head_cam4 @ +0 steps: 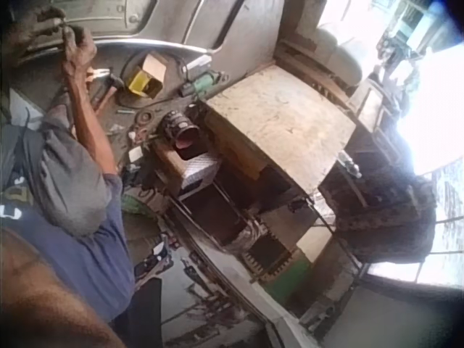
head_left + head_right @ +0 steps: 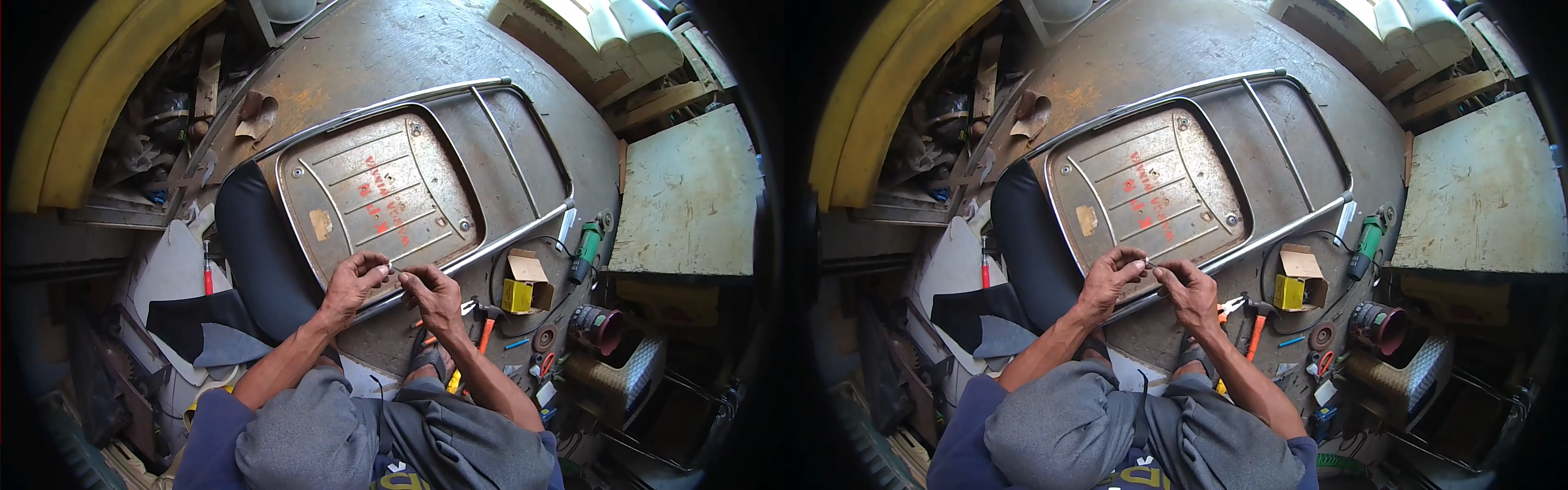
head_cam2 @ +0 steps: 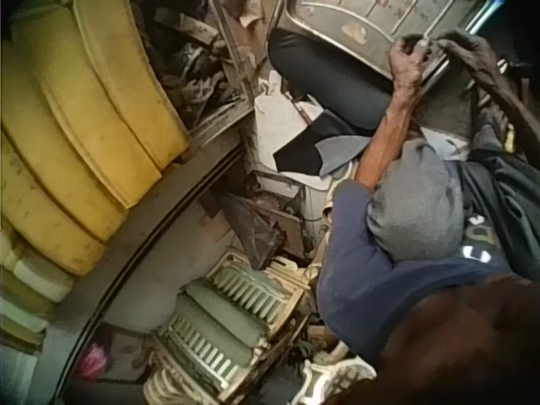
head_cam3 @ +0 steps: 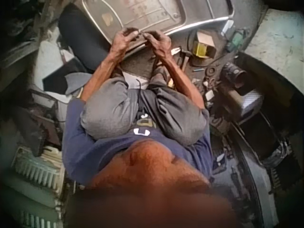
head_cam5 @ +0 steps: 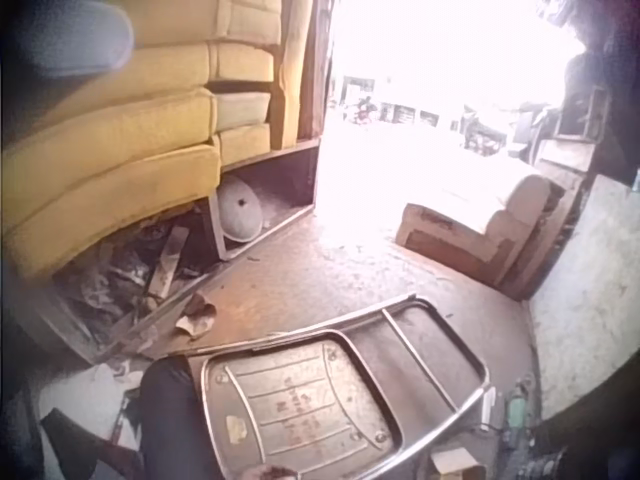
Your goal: The person uses a screwdriver and pliers to remove hardware from a metal chair frame, then uses an angle grinder to cut or smooth parts of the frame.
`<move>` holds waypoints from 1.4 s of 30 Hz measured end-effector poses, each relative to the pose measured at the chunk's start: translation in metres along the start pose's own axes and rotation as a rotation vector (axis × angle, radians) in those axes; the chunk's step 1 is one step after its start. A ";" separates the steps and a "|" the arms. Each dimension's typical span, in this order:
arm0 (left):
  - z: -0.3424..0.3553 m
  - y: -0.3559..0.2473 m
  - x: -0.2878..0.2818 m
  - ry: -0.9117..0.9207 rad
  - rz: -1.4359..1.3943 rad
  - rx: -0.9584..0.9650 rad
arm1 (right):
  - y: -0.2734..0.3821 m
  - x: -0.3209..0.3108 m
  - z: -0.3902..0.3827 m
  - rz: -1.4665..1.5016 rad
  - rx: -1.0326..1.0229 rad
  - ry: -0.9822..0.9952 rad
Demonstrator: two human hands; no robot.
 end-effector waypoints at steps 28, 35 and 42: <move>-0.023 0.000 -0.022 0.016 -0.067 -0.179 | -0.021 0.023 0.001 -0.301 -0.673 0.042; -0.021 0.000 -0.010 0.000 -0.099 -0.264 | -0.030 0.017 -0.010 -0.393 -0.804 -0.021; -0.026 -0.006 0.007 -0.003 -0.043 -0.269 | -0.027 0.007 -0.014 -0.405 -0.745 -0.041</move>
Point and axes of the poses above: each hand's wrist, its own z-axis towards the middle knuckle, its own x-axis out of the palm, y = z × x, the point moved 1 cm from there along z, towards the middle knuckle, and after that the axes turned 2 degrees about z, right-handed, at the moved point
